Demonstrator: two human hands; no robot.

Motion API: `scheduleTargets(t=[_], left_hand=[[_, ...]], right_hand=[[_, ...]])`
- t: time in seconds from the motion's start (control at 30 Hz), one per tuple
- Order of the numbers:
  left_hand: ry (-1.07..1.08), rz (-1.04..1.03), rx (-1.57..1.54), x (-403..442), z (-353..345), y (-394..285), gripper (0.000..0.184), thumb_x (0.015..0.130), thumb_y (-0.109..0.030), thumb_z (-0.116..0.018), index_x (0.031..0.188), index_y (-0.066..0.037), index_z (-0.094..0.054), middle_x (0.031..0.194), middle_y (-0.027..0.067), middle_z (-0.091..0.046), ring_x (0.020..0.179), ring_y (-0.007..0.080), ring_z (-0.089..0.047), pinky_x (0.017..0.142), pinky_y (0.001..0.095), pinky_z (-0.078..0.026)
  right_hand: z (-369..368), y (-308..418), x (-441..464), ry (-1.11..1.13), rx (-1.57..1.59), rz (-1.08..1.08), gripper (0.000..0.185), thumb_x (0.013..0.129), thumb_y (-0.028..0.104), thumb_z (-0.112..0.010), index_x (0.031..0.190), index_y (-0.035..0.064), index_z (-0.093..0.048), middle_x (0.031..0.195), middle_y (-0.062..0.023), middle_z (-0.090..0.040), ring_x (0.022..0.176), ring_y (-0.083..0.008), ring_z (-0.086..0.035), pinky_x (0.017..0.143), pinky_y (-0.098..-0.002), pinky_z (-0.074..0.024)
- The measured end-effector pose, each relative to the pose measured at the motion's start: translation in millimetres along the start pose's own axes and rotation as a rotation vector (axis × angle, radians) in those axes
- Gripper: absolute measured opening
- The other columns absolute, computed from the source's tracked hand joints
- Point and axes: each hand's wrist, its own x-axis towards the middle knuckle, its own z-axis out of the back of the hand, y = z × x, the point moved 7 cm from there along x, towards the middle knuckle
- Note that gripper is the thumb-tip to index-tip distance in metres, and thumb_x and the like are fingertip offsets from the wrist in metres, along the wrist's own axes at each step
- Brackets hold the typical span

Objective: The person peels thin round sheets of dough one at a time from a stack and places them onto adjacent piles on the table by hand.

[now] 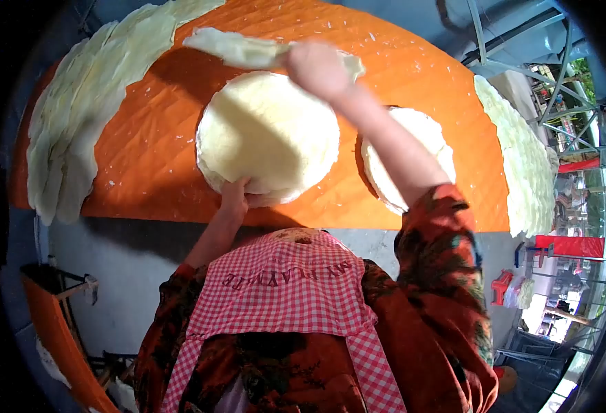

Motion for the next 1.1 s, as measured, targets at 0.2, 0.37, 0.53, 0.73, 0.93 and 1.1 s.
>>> scheduleTargets(t=[0.2, 0.37, 0.53, 0.73, 0.93, 1.1], left_hand=[[0.007, 0.028, -0.028, -6.5, 5.8, -2.2, 0.033, 0.085, -0.006, -0.057, 0.117, 0.001, -0.05, 0.106, 0.0129, -0.06, 0.088, 0.027, -0.063, 0.058, 0.0349, -0.057], [0.076, -0.026, -0.065, -8.9, 5.0, -1.4, 0.032, 0.086, -0.009, -0.057, 0.115, 0.002, -0.049, 0.101, 0.0127, -0.061, 0.077, 0.0225, -0.065, 0.053, 0.027, -0.055], [0.148, 0.036, -0.098, -10.3, -3.9, -3.5, 0.029, 0.088, -0.009, -0.051, 0.117, -0.002, -0.048, 0.105, 0.0119, -0.06, 0.088, 0.0221, -0.064, 0.068, 0.0322, -0.056], [0.44, 0.038, -0.348, -29.6, -22.6, -26.3, 0.026, 0.086, -0.007, -0.052, 0.113, -0.007, -0.049, 0.114, 0.0117, -0.053, 0.104, 0.0258, -0.058, 0.088, 0.0385, -0.051], [-0.106, -0.402, -0.082, -30.8, 49.4, -77.4, 0.017, 0.083, 0.001, -0.054, 0.095, -0.008, -0.047, 0.084, 0.0038, -0.052, 0.075, 0.0139, -0.054, 0.064, 0.0252, -0.046], [0.095, -0.223, 0.051, -5.6, 55.7, -49.2, 0.024, 0.085, -0.002, -0.056, 0.107, -0.004, -0.049, 0.087, 0.0047, -0.057, 0.071, 0.0121, -0.056, 0.062, 0.0239, -0.048]], right_hand=[[-182.1, 106.5, -124.9, 0.054, 0.255, 0.085, 0.012, 0.068, 0.006, -0.056, 0.078, 0.0105, -0.061, 0.072, -0.0079, -0.062, 0.069, -0.0244, -0.061, 0.058, -0.0361, -0.0511], [-171.2, 117.9, -131.5, 0.041, 0.315, 0.071, 0.008, 0.07, 0.011, -0.058, 0.078, 0.009, -0.06, 0.078, -0.007, -0.059, 0.077, -0.0239, -0.06, 0.06, -0.035, -0.0516], [-173.5, 126.7, -152.0, 0.011, 0.528, 0.105, 0.022, 0.075, 0.025, -0.067, 0.085, 0.006, -0.061, 0.093, -0.0085, -0.06, 0.084, -0.0276, -0.057, 0.07, -0.0365, -0.0509], [-216.4, 94.3, -144.1, 0.084, 0.535, -0.018, 0.02, 0.073, 0.02, -0.065, 0.086, 0.0049, -0.064, 0.091, -0.016, -0.064, 0.083, -0.0339, -0.06, 0.068, -0.0425, -0.0494], [-40.3, 9.0, -34.9, -0.173, 0.211, -0.029, 0.009, 0.074, 0.013, -0.059, 0.077, 0.0107, -0.067, 0.07, -0.0119, -0.064, 0.061, -0.0329, -0.061, 0.055, -0.0423, -0.0492], [-85.6, 66.6, -93.4, -0.176, 0.237, 0.049, 0.022, 0.071, 0.003, -0.054, 0.085, 0.0126, -0.068, 0.073, -0.0091, -0.064, 0.065, -0.0263, -0.061, 0.055, -0.0375, -0.0497]])
